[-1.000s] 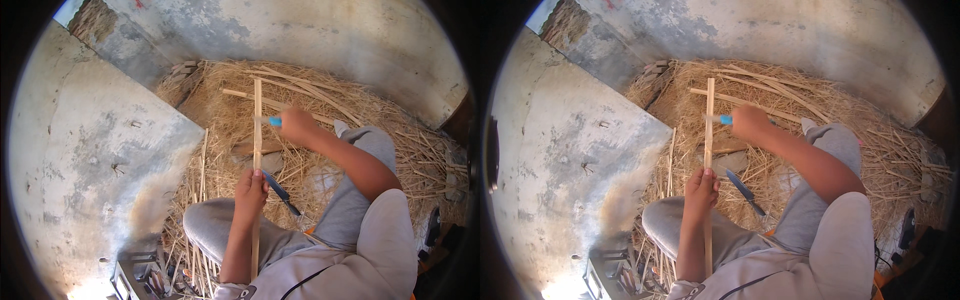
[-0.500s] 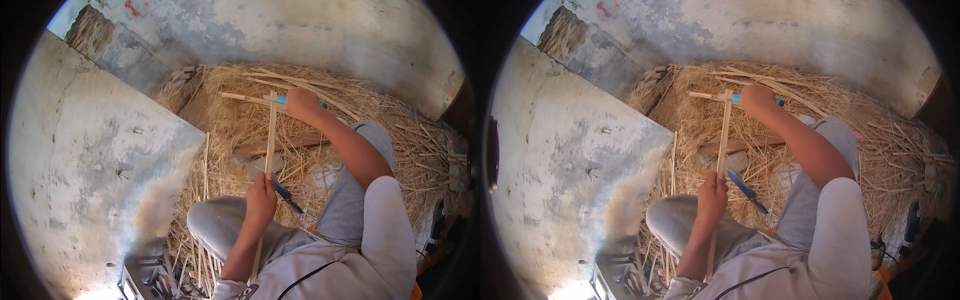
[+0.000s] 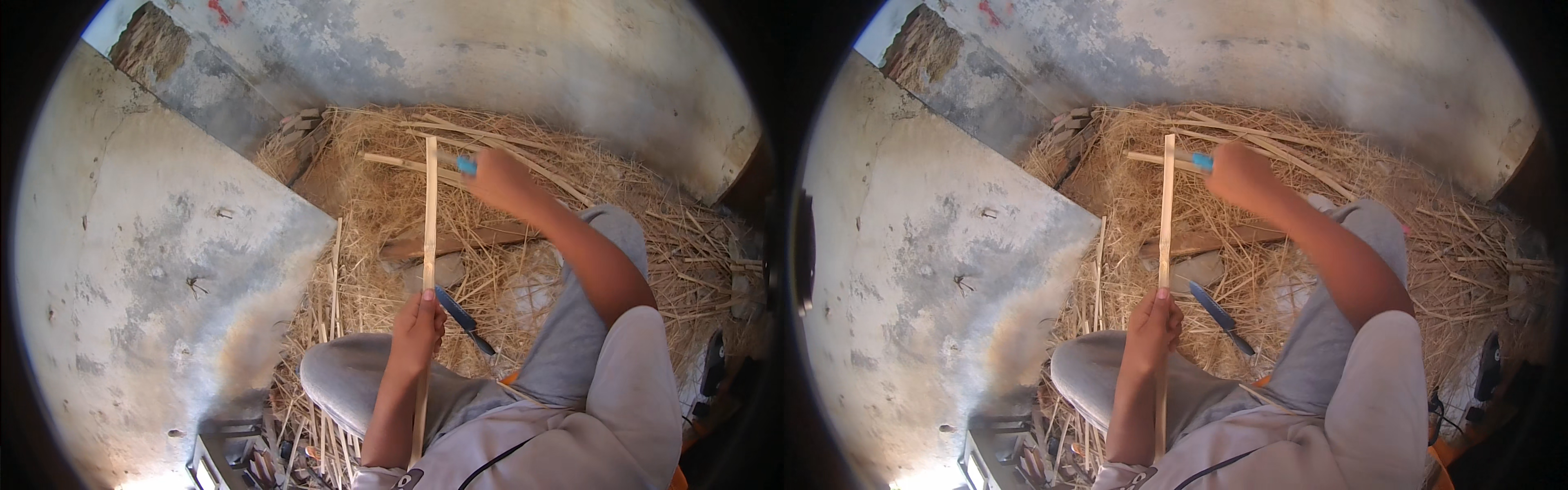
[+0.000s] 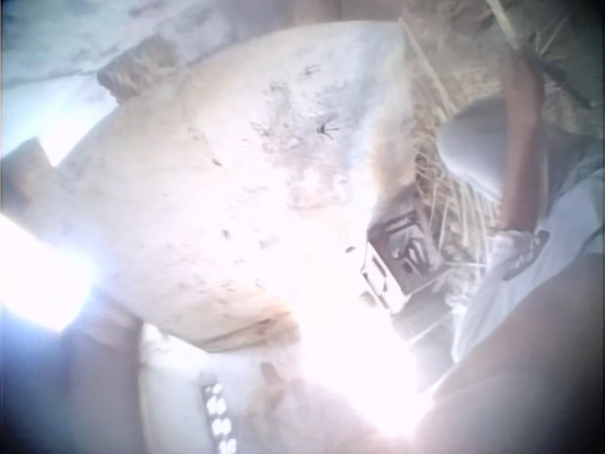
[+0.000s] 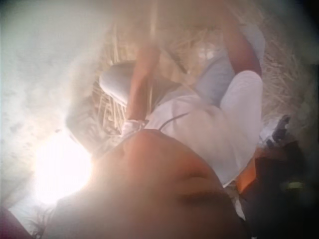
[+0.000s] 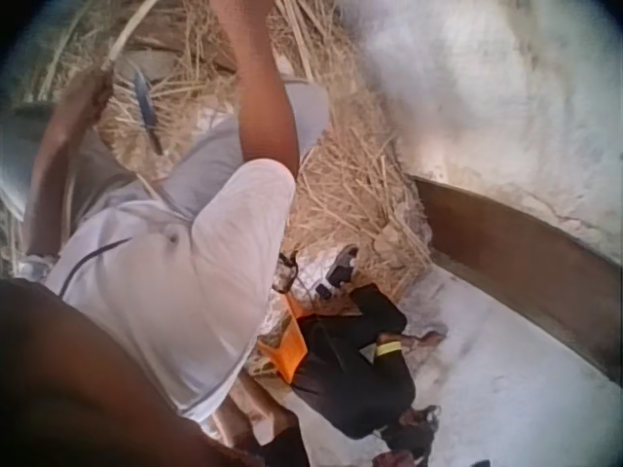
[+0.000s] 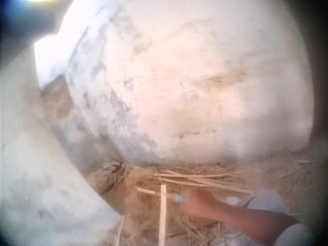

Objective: The person sits on a straw-covered floor and uses a utility knife to split a long bamboo stick into thin strips. They repeatedly scrape and shave the bamboo, then switch to a larger knife to continue splitting. The person handles multiple bamboo pieces and places finished strips aside.

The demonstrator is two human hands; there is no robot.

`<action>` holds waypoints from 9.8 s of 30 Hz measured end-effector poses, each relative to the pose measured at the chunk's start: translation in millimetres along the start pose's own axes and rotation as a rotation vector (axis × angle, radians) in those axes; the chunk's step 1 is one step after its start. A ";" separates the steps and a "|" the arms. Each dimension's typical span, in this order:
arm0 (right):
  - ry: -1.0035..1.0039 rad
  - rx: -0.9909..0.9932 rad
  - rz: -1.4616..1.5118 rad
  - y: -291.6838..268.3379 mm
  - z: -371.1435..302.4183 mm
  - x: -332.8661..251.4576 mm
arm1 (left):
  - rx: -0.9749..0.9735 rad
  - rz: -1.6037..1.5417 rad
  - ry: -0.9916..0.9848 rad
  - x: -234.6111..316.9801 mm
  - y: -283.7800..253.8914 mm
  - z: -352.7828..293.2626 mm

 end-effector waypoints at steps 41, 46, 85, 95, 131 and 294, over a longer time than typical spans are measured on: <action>-0.251 0.097 -0.058 52.0 4.7 -2.8 | 0.042 -0.149 0.002 12.6 19.5 -8.9; -0.007 0.210 0.141 -10.6 50.4 37.1 | -0.096 -0.125 0.001 4.1 41.1 -16.7; -0.132 0.016 -0.023 10.9 -35.3 -6.0 | 0.024 -0.147 0.031 -8.5 26.7 0.4; -0.193 -0.016 -0.416 45.2 -27.5 1.5 | 0.184 0.200 0.071 -12.8 26.1 -1.7; 0.098 0.087 0.178 2.2 40.0 55.5 | -0.020 0.204 0.113 60.9 -77.3 -59.4; 0.666 -0.473 0.128 -1.1 92.5 348.9 | -0.487 1.610 0.044 -32.3 85.1 80.8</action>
Point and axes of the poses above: each hand's wrist, its own z-axis towards the middle knuckle, its own y-axis out of the palm, x = y × z, the point moved 1 cm from there along z, towards the middle knuckle, and after that the axes turned 14 degrees about -x, right-handed, at the moved point
